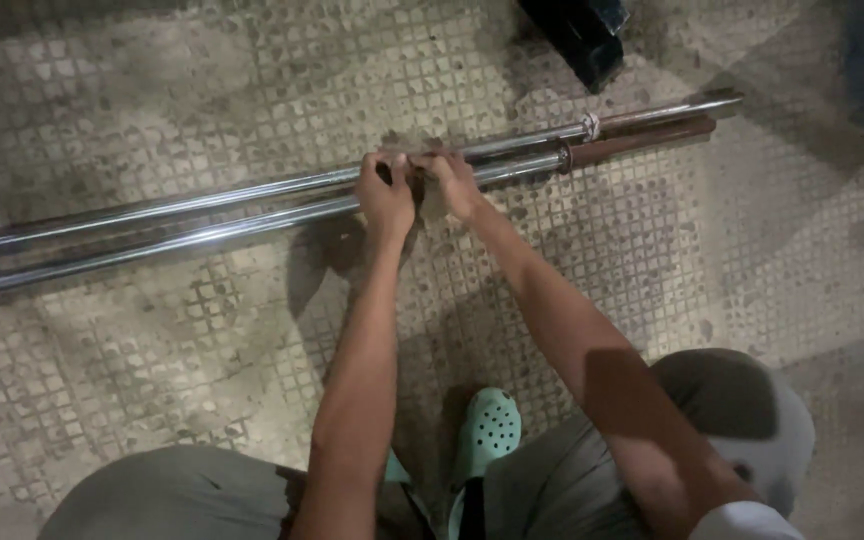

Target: The person cleans a metal barbell and several metal rods using a cloth. They wipe the barbell while it is mounted on a rack, then remove it to clean the rods lying on the floor. Finally, they wipe a blue padded bench.

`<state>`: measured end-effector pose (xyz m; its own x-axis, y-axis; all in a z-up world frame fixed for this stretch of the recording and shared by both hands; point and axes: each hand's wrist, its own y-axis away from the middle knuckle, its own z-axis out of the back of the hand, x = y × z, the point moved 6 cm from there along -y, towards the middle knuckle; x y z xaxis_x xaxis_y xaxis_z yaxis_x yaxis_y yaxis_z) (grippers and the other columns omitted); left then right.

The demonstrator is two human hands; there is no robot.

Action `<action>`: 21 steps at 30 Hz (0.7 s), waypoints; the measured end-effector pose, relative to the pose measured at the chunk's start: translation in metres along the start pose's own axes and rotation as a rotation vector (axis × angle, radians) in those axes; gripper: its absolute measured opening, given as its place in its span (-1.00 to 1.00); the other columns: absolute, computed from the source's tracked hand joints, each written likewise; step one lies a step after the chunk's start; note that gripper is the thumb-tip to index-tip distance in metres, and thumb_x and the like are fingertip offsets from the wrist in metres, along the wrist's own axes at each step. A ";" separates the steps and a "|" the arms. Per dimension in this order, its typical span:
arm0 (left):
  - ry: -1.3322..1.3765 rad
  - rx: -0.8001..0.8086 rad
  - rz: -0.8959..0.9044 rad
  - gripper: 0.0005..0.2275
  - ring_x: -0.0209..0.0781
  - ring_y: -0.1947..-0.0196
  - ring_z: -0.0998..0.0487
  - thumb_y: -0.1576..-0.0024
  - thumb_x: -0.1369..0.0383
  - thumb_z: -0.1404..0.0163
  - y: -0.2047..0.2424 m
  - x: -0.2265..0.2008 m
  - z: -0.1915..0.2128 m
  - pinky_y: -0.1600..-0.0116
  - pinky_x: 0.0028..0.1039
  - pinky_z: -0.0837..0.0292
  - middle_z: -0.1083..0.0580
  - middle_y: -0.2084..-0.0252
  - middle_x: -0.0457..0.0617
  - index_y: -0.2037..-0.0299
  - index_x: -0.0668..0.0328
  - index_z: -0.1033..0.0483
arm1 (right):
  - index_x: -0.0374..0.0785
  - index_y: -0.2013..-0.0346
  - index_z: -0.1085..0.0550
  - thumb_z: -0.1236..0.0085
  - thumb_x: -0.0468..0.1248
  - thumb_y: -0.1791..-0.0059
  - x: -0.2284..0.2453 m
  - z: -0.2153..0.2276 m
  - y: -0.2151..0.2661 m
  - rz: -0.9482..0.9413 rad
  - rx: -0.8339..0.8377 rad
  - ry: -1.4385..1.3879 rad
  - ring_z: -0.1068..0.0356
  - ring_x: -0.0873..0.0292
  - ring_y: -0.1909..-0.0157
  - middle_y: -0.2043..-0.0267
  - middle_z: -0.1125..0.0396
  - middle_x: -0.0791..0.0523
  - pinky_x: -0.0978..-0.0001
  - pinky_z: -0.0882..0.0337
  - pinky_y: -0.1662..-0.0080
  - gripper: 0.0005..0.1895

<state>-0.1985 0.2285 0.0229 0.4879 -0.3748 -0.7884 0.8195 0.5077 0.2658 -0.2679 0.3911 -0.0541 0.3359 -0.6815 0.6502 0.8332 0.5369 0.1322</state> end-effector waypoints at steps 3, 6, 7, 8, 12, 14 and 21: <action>0.415 0.048 0.066 -0.80 -0.04 0.19 -0.52 -0.28 0.23 -0.07 -0.019 0.001 -0.014 0.11 -0.21 -0.41 -0.50 0.21 0.02 0.11 0.20 -0.50 | -0.22 -0.12 -0.47 0.15 -0.02 -0.14 0.024 0.027 -0.007 -0.095 0.068 -0.186 -0.25 -0.21 -0.22 -0.19 -0.31 -0.10 -0.01 -0.25 -0.26 -0.57; 0.706 0.166 0.080 -0.82 -0.16 0.28 -0.45 -0.26 0.29 -0.16 -0.042 0.030 -0.046 0.16 -0.29 -0.37 -0.45 0.27 -0.03 0.13 0.25 -0.53 | -0.28 -0.03 -0.47 0.10 -0.04 -0.09 0.011 0.036 -0.006 -0.347 0.196 -0.523 -0.34 -0.07 -0.10 -0.05 -0.38 -0.05 0.07 -0.32 -0.16 -0.58; 0.744 0.181 -0.005 -0.84 -0.18 0.32 -0.45 -0.26 0.32 -0.17 -0.047 0.031 -0.044 0.15 -0.32 -0.37 -0.46 0.28 -0.04 0.13 0.26 -0.55 | -0.28 -0.03 -0.47 0.09 -0.04 -0.08 0.005 0.045 -0.008 -0.338 0.149 -0.573 -0.33 0.00 -0.10 -0.04 -0.38 0.00 0.12 -0.32 -0.14 -0.58; 0.782 0.196 -0.089 -0.86 -0.21 0.36 -0.45 -0.26 0.35 -0.18 -0.051 0.032 -0.042 0.14 -0.34 -0.37 -0.46 0.30 -0.04 0.13 0.26 -0.56 | -0.28 -0.04 -0.47 0.08 -0.04 -0.08 -0.002 0.053 -0.011 -0.328 0.102 -0.622 -0.32 0.08 -0.10 -0.03 -0.37 0.06 0.17 -0.32 -0.13 -0.58; 0.402 0.119 -0.191 -0.93 -0.11 0.36 -0.51 -0.25 0.39 -0.11 -0.023 0.022 0.003 0.16 -0.32 -0.41 -0.49 0.31 -0.03 0.17 0.18 -0.57 | -0.27 -0.01 -0.48 0.17 0.03 -0.08 -0.096 0.086 -0.019 -0.151 -0.147 -0.428 -0.43 0.17 0.05 0.10 -0.45 0.10 0.31 -0.46 0.03 -0.52; -0.002 0.019 -0.275 -0.94 0.02 0.26 -0.51 -0.22 0.39 -0.12 -0.002 0.019 0.012 0.09 -0.20 -0.40 -0.49 0.28 0.02 0.26 0.18 -0.56 | -0.33 0.05 -0.50 0.11 -0.02 -0.13 -0.149 0.120 -0.017 -0.314 -0.492 -0.720 -0.39 0.05 -0.02 0.07 -0.44 0.00 0.20 -0.38 -0.07 -0.57; -0.047 -0.056 -0.270 -0.91 0.13 -0.01 -0.45 -0.20 0.35 -0.13 0.023 0.028 0.007 -0.14 0.01 -0.30 -0.48 0.11 0.08 0.20 0.18 -0.55 | -0.38 0.03 -0.47 0.12 -0.06 -0.13 -0.143 0.108 0.004 -0.237 -0.364 -0.144 -0.39 -0.15 -0.05 0.03 -0.41 -0.17 0.04 -0.32 -0.10 -0.58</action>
<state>-0.1638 0.2242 0.0112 0.2684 -0.5369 -0.7998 0.9046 0.4258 0.0177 -0.3602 0.5440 -0.0654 0.0745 -0.6742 0.7348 0.9884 0.1475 0.0352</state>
